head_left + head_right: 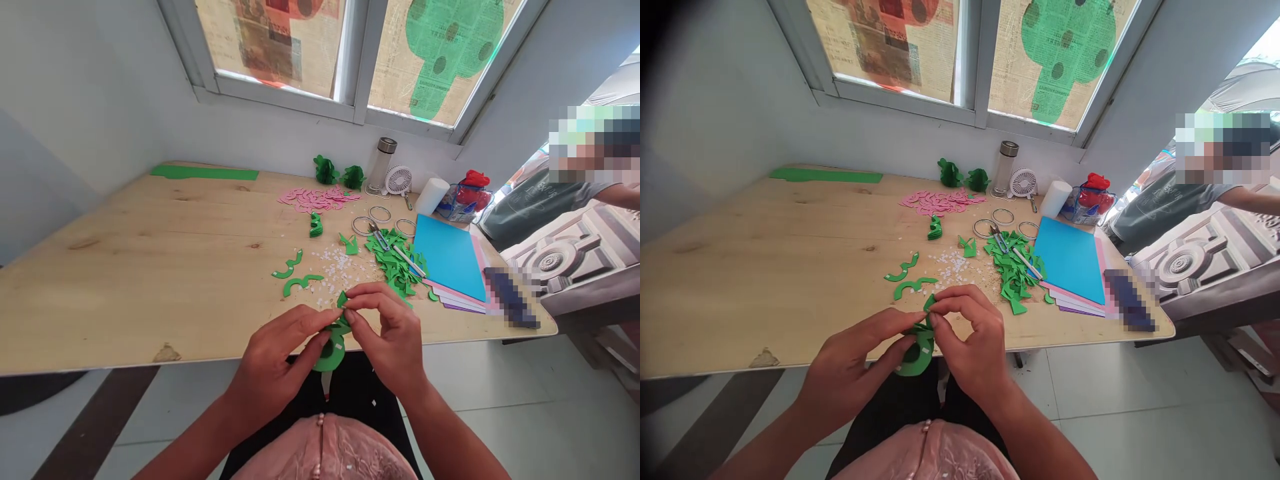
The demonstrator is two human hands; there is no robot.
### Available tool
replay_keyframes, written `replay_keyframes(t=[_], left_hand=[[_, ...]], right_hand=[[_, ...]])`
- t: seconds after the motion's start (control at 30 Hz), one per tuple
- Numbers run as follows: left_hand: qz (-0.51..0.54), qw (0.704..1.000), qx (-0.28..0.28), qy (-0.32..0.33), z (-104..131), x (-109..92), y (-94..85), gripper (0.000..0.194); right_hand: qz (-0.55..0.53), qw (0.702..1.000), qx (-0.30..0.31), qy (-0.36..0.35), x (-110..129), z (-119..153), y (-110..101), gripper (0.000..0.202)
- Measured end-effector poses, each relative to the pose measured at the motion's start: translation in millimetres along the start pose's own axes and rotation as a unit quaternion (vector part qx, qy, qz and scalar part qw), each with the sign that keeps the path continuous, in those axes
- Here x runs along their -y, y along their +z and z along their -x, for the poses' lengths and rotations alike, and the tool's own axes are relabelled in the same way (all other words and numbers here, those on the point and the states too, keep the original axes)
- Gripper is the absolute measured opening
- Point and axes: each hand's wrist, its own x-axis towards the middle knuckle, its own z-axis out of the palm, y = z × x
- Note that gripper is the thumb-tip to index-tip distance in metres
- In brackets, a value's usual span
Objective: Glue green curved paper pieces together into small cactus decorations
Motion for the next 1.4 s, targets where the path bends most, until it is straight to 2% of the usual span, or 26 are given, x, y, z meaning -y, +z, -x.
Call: replay_keyframes(t=[0.13, 0.33, 0.53, 0.7, 0.87, 1.0, 1.27, 1.4], left_hand=[[0.019, 1.000, -0.007, -0.022, -1.6, 0.0, 1.5, 0.029], [0.087, 0.984, -0.035, -0.148, 0.9, 5.1, 7.3, 0.019], [0.198, 0.949, -0.036, -0.240, -0.8, 12.6, 13.1, 0.015], [0.268, 0.917, -0.034, -0.293, -5.3, 12.2, 14.9, 0.013], [0.314, 0.887, -0.050, -0.335, -9.5, 6.3, 15.5, 0.015], [0.311, 0.879, -0.058, -0.357, -8.8, 6.8, 17.9, 0.016], [0.265, 0.882, -0.098, -0.377, -3.6, 24.0, 25.2, 0.018], [0.276, 0.870, -0.105, -0.394, -6.8, 38.4, 26.2, 0.020]], right_hand=[[0.003, 1.000, -0.013, 0.010, -2.2, 0.6, 2.7, 0.015], [0.005, 0.999, -0.032, 0.028, -6.6, 1.2, 6.1, 0.014], [-0.017, 0.998, -0.028, 0.055, -19.8, 1.1, 9.7, 0.012], [-0.051, 0.995, -0.026, 0.085, -31.7, 1.6, 11.6, 0.009], [-0.063, 0.992, -0.032, 0.103, -37.9, 3.8, 10.9, 0.006], [-0.062, 0.990, -0.037, 0.117, -43.0, 5.2, 13.6, 0.005], [-0.025, 0.991, -0.047, 0.120, -58.0, 2.0, 27.1, 0.007], [-0.023, 0.988, -0.059, 0.141, -70.7, -1.2, 28.0, 0.008]])
